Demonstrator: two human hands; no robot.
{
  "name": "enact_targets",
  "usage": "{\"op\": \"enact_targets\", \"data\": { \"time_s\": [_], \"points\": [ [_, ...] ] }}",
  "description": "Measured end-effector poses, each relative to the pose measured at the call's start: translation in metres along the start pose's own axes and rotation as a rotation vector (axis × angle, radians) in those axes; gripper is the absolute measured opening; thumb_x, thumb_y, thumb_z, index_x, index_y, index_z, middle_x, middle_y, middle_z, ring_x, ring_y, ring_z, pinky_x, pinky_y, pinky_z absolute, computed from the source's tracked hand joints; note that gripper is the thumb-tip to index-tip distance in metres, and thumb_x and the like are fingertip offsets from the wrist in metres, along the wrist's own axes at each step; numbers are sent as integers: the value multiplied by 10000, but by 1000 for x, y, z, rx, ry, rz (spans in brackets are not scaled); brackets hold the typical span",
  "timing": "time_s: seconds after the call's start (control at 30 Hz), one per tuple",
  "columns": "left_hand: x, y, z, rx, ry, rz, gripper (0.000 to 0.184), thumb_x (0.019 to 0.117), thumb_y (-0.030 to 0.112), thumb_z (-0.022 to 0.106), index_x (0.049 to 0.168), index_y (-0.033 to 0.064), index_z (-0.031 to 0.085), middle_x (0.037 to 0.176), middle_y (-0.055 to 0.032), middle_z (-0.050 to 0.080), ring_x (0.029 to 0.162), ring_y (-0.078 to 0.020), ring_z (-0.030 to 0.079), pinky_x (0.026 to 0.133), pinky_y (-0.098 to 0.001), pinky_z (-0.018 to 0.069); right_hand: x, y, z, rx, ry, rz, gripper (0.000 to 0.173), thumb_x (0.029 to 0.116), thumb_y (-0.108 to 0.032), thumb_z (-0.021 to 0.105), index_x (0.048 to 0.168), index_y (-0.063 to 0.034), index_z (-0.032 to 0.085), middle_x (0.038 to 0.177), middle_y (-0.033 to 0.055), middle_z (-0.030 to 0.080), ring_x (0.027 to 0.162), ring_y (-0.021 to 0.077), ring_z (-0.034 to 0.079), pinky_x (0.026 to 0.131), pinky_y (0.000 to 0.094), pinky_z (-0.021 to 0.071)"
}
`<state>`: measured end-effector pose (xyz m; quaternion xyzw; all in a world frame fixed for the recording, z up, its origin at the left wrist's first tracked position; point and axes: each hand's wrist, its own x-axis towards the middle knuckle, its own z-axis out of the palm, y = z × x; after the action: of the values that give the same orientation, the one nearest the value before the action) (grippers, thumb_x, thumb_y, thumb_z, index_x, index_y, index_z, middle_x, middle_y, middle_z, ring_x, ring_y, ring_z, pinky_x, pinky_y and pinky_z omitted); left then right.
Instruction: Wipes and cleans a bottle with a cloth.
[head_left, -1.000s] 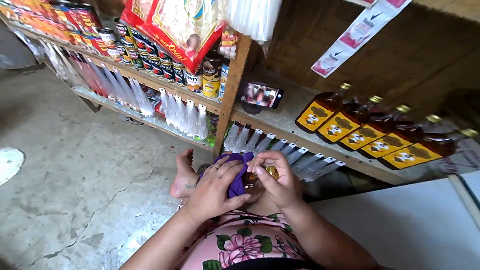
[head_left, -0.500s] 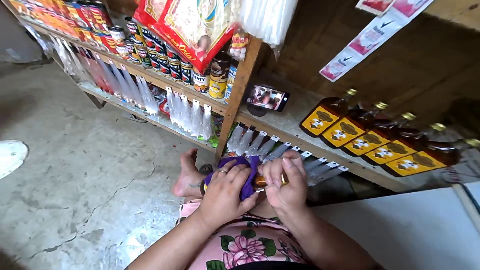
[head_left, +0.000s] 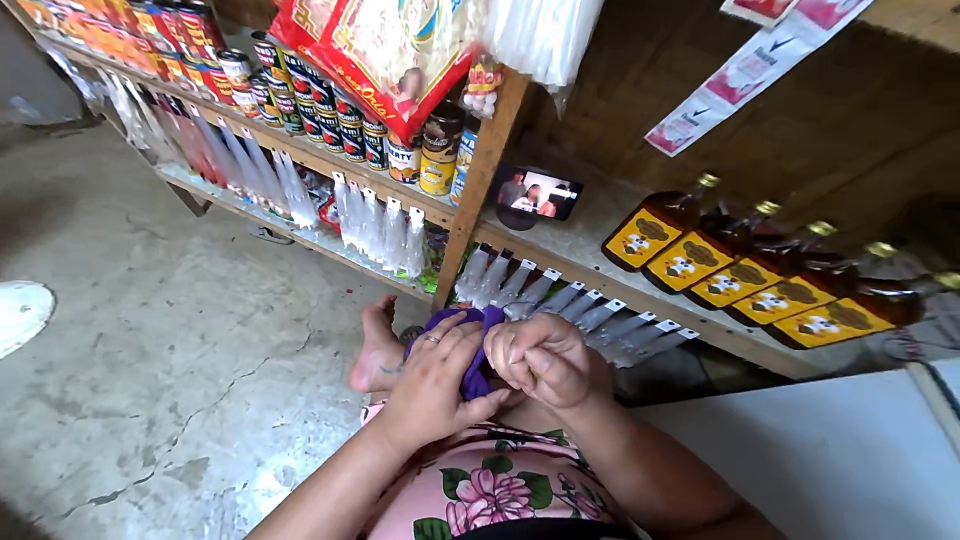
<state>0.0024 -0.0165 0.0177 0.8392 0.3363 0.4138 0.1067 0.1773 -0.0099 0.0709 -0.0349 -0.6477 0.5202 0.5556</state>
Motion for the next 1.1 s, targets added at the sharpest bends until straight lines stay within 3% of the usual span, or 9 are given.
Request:
{"op": "enact_targets", "data": {
  "time_s": [0.13,0.27,0.37,0.53,0.67,0.83,0.97,1.03,1.1],
  "points": [
    [4,-8,-7,-59,-74,13,712,887,663,625,1307,88,653,1344,-93,663,1329,-282,568,1073,-532,478,-1,1,1,-33,19,8,234,1049,-303,548,1060,-121,695,643,-67,586,594,-6,548,632,197,486],
    [3,-8,0,1,10,-4,693,894,659,608,1242,64,677,1260,-112,700,1270,-304,607,1018,-536,509,-2,-5,14,-217,282,72,190,1071,-238,515,1118,-151,677,685,-29,627,646,59,633,715,268,577],
    [3,-7,2,15,24,-20,653,899,633,617,1207,62,687,1226,-109,712,1249,-298,621,1016,-522,514,-5,-5,21,-216,388,73,186,1081,-217,489,1158,-155,647,689,-23,604,654,77,630,737,284,577],
    [5,-5,6,39,42,-20,606,886,608,630,1133,60,708,1163,-104,734,1196,-285,657,1000,-497,531,-10,-4,23,-164,419,34,198,1089,-232,468,1139,-151,641,683,-25,592,646,72,612,713,273,560],
    [8,-4,6,58,34,-25,606,877,624,627,1091,62,711,1118,-108,736,1117,-266,684,945,-482,550,-15,-3,24,-209,434,7,164,1070,-208,511,1153,-154,641,722,-35,601,707,66,622,791,289,560],
    [10,-11,4,52,15,45,614,851,686,617,1025,103,700,999,-95,719,974,-262,682,848,-480,549,-20,-1,22,-250,336,-14,182,1069,-214,518,1171,-132,645,744,-51,605,681,14,583,688,213,521],
    [15,-19,0,47,-17,103,695,831,785,569,984,120,705,934,-69,709,922,-229,669,883,-469,515,-19,-1,20,-253,300,-6,176,1063,-214,532,1165,-132,650,751,-55,607,677,-2,572,678,198,511],
    [18,-25,-1,-11,-27,137,731,818,828,553,956,126,701,885,-59,686,896,-199,641,964,-450,444,-19,-1,19,-238,292,-6,181,1062,-216,535,1166,-125,652,745,-50,607,669,3,570,673,202,509],
    [21,-32,0,-110,-11,174,719,847,816,534,911,117,695,824,-55,657,853,-173,620,971,-422,426,-19,0,19,-233,284,-15,188,1063,-221,536,1170,-118,651,738,-48,605,662,2,568,666,198,507]
  ]
}}
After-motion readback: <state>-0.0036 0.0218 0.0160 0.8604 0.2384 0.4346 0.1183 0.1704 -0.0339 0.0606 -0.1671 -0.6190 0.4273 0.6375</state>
